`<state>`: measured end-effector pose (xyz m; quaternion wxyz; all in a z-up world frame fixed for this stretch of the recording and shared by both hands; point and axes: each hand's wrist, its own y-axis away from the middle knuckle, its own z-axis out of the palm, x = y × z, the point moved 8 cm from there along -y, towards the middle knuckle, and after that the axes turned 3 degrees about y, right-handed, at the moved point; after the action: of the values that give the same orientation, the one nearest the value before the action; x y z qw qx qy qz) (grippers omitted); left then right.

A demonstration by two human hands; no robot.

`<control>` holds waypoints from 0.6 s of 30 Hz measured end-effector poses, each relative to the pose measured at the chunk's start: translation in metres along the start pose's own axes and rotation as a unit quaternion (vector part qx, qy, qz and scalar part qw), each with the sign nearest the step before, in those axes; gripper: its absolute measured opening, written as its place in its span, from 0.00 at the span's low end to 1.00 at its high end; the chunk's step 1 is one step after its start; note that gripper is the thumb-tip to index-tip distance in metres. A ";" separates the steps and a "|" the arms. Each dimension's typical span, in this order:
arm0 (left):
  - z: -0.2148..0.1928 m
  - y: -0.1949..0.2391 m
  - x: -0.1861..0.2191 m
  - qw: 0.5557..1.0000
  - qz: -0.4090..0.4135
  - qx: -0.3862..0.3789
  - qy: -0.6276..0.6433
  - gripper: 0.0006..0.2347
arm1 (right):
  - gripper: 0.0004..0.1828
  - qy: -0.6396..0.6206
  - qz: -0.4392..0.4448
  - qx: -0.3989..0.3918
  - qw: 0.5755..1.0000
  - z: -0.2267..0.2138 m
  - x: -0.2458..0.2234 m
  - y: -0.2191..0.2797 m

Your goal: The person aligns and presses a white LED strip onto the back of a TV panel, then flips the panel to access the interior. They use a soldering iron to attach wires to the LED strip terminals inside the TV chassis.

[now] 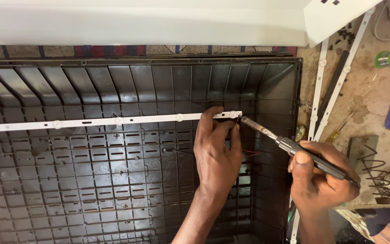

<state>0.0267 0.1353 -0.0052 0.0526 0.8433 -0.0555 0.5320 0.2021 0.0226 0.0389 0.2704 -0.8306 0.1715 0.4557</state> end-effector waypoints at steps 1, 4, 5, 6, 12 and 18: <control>0.000 0.000 0.000 1.000 0.004 0.003 -0.001 0.03 | 0.13 0.005 0.002 -0.001 1.000 0.000 0.001 -0.001; 0.002 0.000 -0.002 1.000 -0.004 -0.002 -0.003 0.03 | 0.13 0.003 0.009 -0.008 1.000 0.001 0.002 0.000; 0.002 0.000 -0.002 1.000 -0.009 -0.006 -0.002 0.03 | 0.13 0.000 0.011 -0.010 1.000 0.001 0.002 0.000; 0.002 0.000 -0.002 1.000 -0.009 -0.005 -0.002 0.03 | 0.13 0.001 0.010 -0.011 1.000 0.001 0.000 0.000; 0.003 0.000 -0.001 1.000 -0.006 0.000 -0.008 0.03 | 0.13 0.004 -0.023 -0.021 0.999 0.004 -0.006 0.001; 0.004 0.001 -0.003 1.000 -0.014 -0.007 -0.010 0.04 | 0.14 0.091 -0.022 -0.011 0.996 -0.003 -0.002 0.002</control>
<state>0.0290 0.1335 -0.0101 0.0649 0.8490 -0.0478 0.5222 0.2015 0.0197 0.0415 0.2544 -0.8753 0.1717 0.3737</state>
